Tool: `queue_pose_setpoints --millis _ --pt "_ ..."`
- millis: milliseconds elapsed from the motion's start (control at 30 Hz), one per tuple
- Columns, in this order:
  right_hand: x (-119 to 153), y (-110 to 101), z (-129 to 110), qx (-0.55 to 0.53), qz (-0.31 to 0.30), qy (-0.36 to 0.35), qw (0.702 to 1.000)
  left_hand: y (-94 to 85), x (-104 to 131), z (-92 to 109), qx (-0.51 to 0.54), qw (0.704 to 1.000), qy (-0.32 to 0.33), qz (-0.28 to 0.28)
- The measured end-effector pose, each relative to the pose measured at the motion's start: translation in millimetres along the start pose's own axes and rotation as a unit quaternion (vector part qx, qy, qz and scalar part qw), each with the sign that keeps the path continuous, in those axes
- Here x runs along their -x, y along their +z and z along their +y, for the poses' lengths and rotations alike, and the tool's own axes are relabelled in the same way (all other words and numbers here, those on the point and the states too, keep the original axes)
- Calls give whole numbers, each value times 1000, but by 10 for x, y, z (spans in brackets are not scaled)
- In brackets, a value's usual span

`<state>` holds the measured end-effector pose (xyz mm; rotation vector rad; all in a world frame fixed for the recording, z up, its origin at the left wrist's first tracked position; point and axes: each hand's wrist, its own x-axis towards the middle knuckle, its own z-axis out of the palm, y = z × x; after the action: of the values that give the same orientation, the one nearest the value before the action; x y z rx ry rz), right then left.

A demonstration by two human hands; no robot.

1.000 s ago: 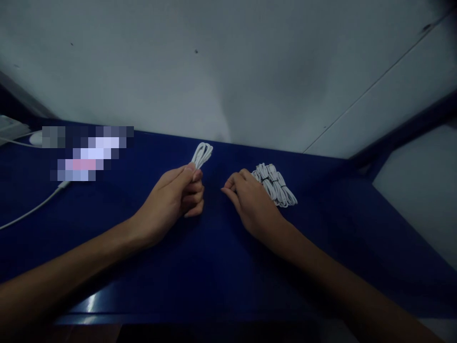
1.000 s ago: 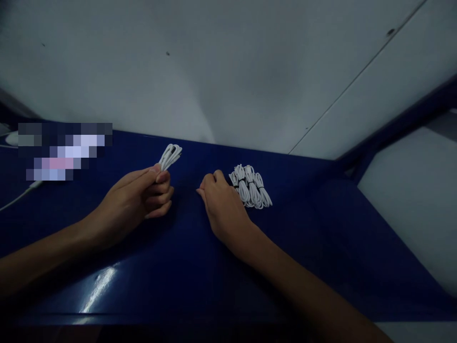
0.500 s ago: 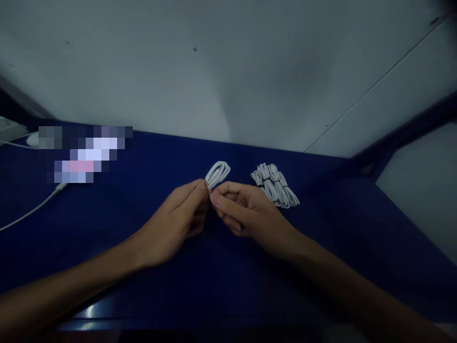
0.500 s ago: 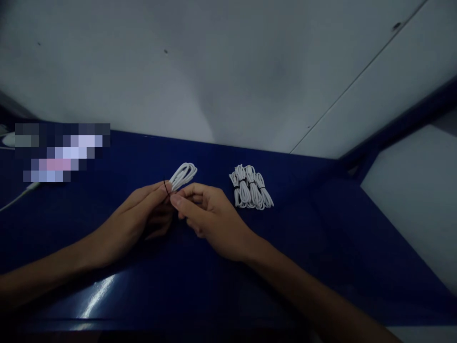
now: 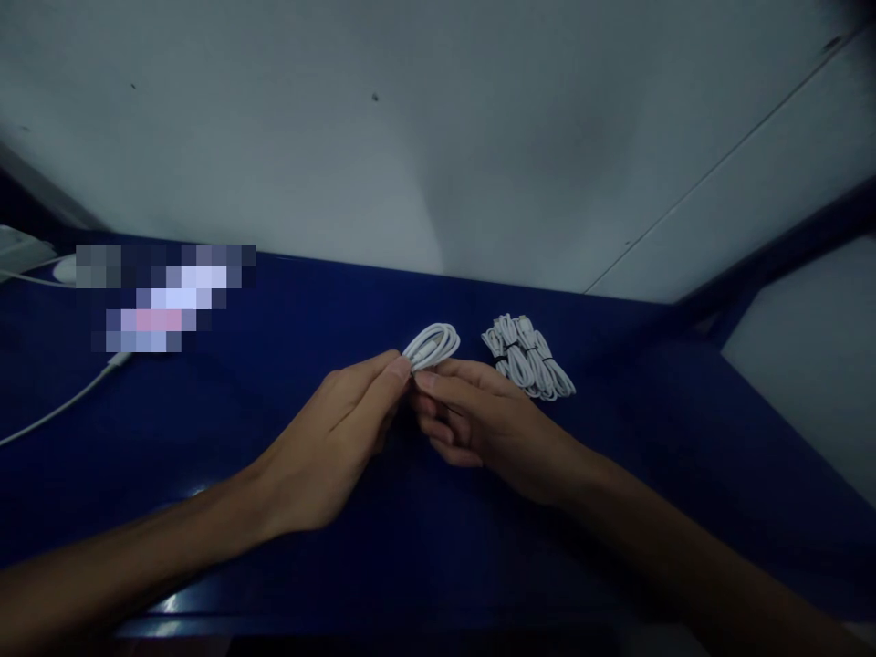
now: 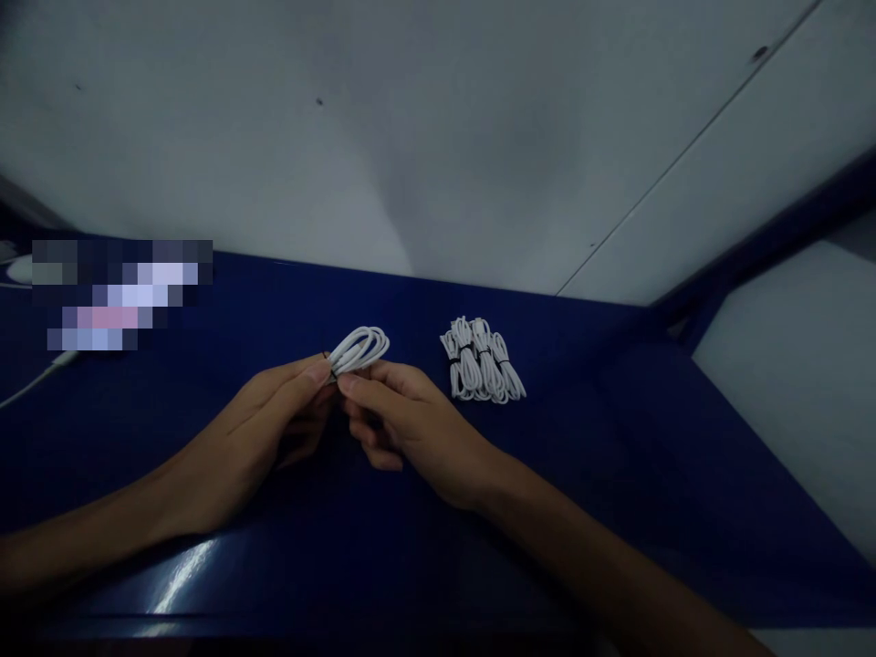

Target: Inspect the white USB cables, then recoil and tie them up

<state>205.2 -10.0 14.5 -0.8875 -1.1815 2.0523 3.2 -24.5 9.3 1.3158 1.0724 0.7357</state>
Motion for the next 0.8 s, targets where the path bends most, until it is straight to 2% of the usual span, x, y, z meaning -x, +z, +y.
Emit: queue_pose_setpoints --millis 100,233,333,433,500,667,733,800 --pt "-6 -15 16 8 -22 -19 1000 11 -13 20 39 999 10 8" --pt "6 -22 11 63 -40 -47 996 12 -39 60 114 993 -8 1" --pt "10 -47 -30 103 -23 -81 991 4 -56 88 131 991 -10 -1" --pt "5 -122 -89 174 6 -134 976 2 -35 102 108 994 7 -4" --pt "5 -187 -132 247 9 -167 954 4 3 100 77 997 18 -8" --pt "37 -265 -235 310 -26 -147 939 -19 67 94 -15 998 46 -28" --pt "57 -256 -270 336 -12 -164 927 -44 57 112 -29 997 42 -52" --pt "72 -245 -299 383 7 -195 903 -73 36 134 -45 995 41 -77"
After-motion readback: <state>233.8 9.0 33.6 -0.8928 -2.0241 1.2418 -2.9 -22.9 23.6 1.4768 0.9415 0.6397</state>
